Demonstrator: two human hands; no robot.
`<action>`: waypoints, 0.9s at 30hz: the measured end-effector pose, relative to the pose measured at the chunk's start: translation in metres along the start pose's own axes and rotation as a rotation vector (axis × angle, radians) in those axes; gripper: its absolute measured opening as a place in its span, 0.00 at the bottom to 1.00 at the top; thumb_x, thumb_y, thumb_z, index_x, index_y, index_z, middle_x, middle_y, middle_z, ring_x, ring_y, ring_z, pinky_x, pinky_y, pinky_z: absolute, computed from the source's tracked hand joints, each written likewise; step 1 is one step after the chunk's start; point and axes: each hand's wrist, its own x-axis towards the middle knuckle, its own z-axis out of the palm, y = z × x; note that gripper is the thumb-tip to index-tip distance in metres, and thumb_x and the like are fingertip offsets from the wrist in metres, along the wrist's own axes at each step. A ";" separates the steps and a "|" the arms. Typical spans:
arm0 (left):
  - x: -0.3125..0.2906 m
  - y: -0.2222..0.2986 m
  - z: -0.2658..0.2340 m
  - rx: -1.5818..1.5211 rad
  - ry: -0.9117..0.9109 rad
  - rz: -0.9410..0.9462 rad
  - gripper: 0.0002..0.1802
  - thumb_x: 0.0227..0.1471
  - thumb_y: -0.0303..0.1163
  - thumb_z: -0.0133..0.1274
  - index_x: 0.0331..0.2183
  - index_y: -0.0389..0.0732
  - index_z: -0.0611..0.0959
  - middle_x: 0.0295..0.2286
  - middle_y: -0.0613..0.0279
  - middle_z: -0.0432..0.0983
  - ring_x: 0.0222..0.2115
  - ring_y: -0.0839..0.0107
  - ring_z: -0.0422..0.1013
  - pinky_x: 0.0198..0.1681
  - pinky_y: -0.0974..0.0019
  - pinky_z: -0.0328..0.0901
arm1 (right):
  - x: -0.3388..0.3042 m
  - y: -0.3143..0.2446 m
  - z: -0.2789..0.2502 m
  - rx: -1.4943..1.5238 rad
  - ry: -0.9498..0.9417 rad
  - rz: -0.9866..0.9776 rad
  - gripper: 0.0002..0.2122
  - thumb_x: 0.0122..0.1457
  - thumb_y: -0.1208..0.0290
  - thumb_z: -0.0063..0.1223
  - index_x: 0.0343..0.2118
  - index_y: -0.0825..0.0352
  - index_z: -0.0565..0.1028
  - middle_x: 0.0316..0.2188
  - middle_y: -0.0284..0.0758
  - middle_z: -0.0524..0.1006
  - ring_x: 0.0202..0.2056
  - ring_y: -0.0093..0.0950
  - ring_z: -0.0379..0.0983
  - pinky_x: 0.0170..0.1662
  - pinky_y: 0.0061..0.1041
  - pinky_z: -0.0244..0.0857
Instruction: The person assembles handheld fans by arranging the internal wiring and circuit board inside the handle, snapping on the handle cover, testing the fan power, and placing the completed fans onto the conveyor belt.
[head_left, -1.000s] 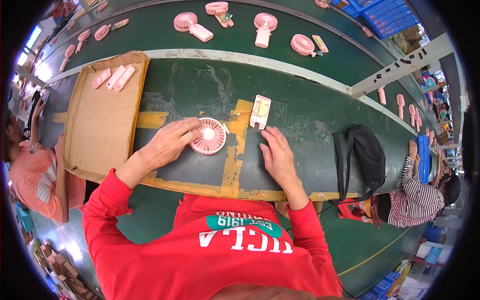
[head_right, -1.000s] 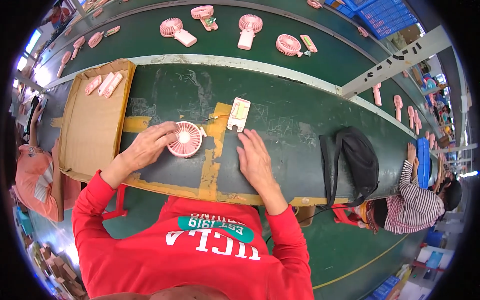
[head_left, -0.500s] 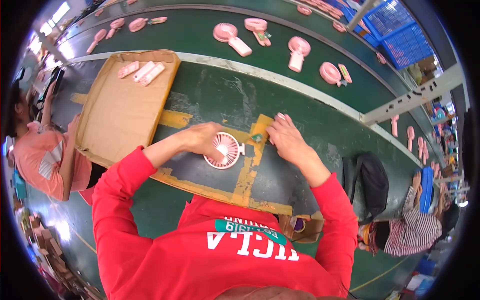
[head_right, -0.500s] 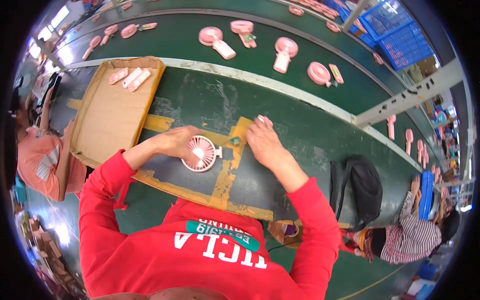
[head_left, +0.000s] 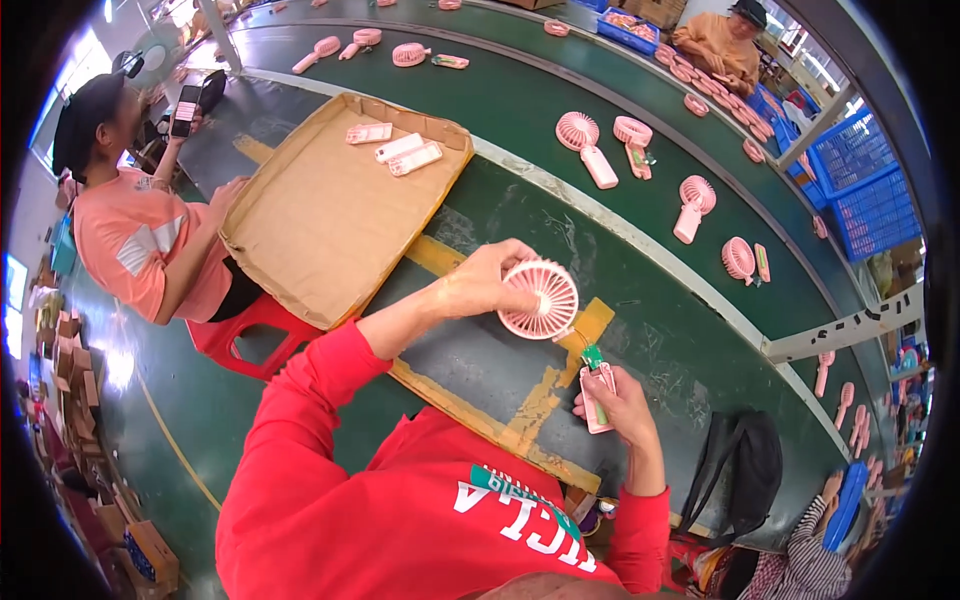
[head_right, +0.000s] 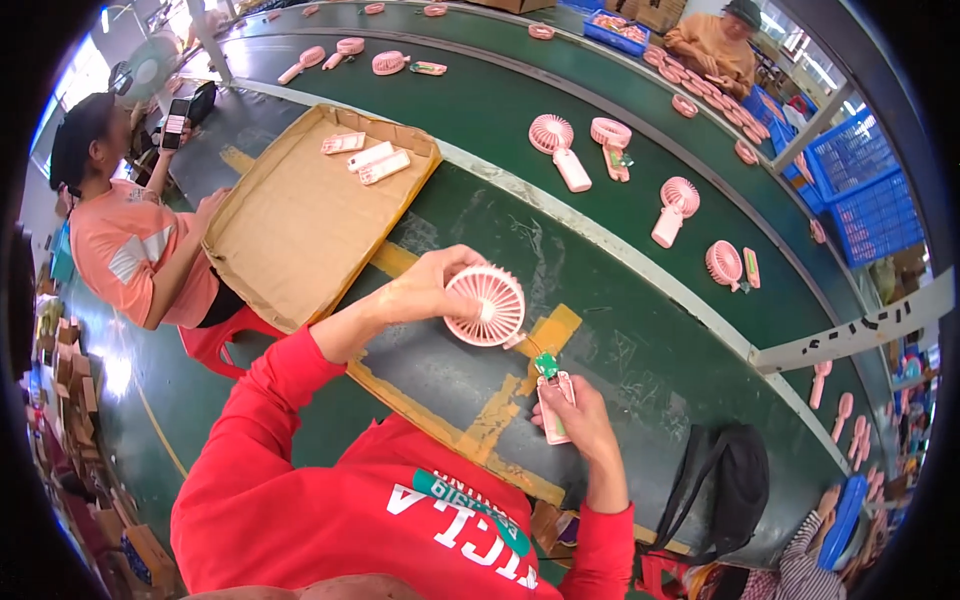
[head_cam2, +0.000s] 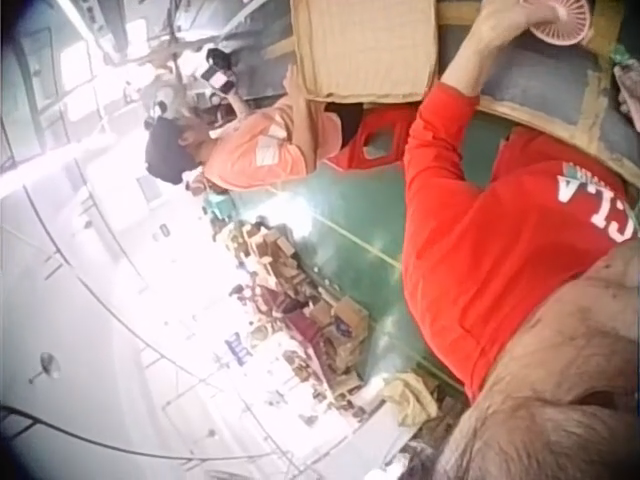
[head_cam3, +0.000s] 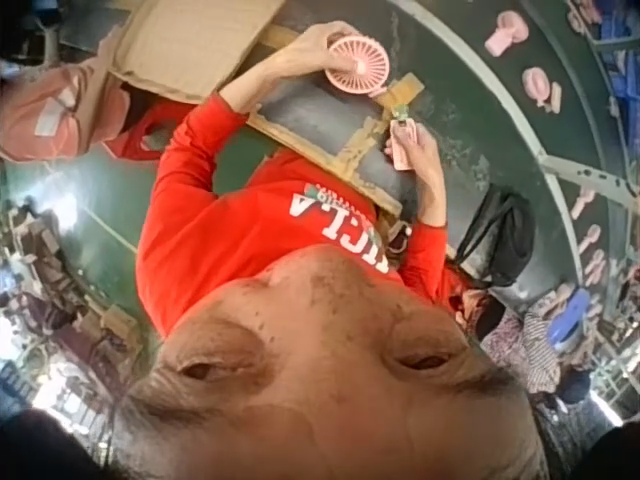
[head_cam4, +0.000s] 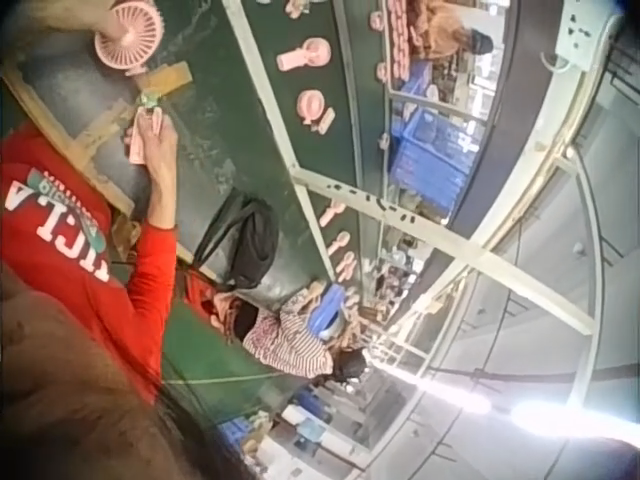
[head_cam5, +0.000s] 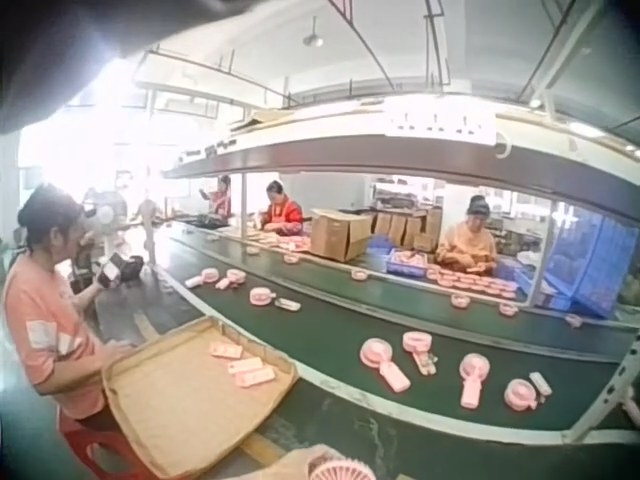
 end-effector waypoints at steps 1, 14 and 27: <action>-0.002 -0.001 0.001 -0.004 -0.006 -0.005 0.31 0.34 0.32 0.65 0.42 0.31 0.71 0.33 0.57 0.74 0.35 0.74 0.70 0.39 0.71 0.66 | -0.002 0.001 0.003 0.002 0.005 0.007 0.13 0.56 0.64 0.52 0.38 0.68 0.68 0.24 0.35 0.74 0.21 0.26 0.73 0.23 0.23 0.70; -0.034 0.017 0.046 -0.210 -0.212 0.109 0.35 0.38 0.29 0.61 0.50 0.35 0.68 0.41 0.60 0.71 0.42 0.75 0.67 0.47 0.70 0.62 | -0.005 0.016 0.049 0.318 0.066 -0.011 0.11 0.60 0.66 0.46 0.38 0.70 0.71 0.24 0.33 0.75 0.23 0.21 0.72 0.24 0.21 0.68; -0.022 -0.013 0.070 -0.119 0.025 0.151 0.27 0.46 0.25 0.54 0.50 0.35 0.69 0.38 0.61 0.72 0.38 0.79 0.68 0.41 0.73 0.65 | -0.034 0.020 0.072 0.523 -0.011 -0.126 0.11 0.56 0.69 0.52 0.40 0.67 0.70 0.25 0.33 0.75 0.26 0.22 0.74 0.27 0.19 0.69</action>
